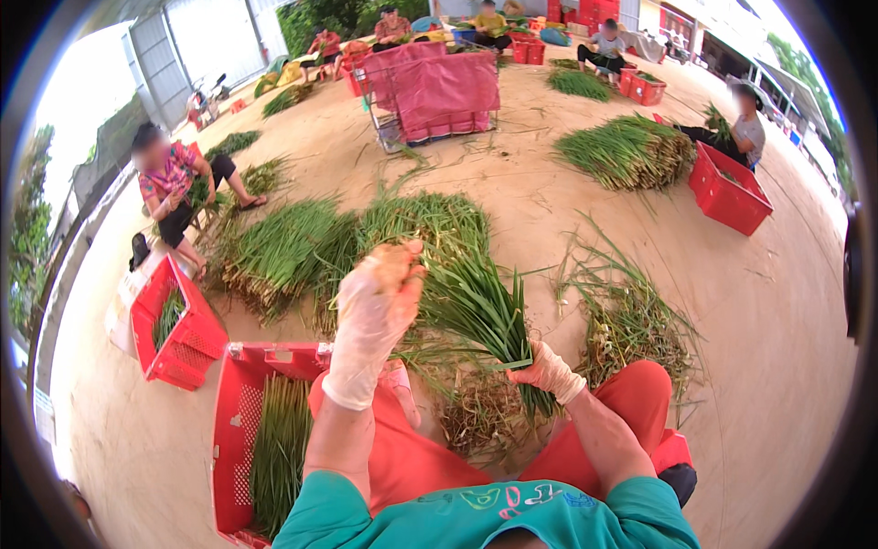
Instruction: The person bundles bunches of green onions with a thin green tie while sitting on a concrete floor in a processing facility.
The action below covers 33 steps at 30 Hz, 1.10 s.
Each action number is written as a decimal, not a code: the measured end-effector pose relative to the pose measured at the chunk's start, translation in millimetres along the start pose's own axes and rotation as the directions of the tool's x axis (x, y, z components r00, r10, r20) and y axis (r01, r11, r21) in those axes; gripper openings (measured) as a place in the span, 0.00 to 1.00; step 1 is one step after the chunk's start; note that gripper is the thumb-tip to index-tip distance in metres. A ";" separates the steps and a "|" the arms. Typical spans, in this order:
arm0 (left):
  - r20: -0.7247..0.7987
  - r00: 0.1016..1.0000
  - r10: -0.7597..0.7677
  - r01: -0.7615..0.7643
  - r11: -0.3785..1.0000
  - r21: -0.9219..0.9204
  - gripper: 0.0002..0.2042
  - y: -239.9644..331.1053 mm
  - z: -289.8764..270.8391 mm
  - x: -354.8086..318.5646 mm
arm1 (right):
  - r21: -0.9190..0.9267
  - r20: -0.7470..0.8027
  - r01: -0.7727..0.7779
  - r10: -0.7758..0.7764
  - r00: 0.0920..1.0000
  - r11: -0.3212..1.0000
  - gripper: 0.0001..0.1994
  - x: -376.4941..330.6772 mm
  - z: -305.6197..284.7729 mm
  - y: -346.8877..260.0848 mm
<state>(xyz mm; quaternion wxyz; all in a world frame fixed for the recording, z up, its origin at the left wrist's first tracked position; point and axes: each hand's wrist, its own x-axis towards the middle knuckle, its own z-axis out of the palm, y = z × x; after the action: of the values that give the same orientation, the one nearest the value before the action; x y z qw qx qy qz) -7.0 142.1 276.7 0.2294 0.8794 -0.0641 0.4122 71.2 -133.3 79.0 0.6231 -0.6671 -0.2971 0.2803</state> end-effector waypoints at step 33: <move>0.252 0.966 -0.061 0.090 0.991 -0.103 0.09 -79.7 75.9 -61.3 | 0.121 0.060 -0.042 0.035 0.998 0.992 0.12 9.5 26.6 57.4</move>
<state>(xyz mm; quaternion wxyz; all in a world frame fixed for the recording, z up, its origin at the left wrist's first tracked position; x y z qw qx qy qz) 30.0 173.4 160.3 0.2848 0.9114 -0.0822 0.2854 60.5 -111.3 19.9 0.6484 -0.6248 -0.2845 0.3290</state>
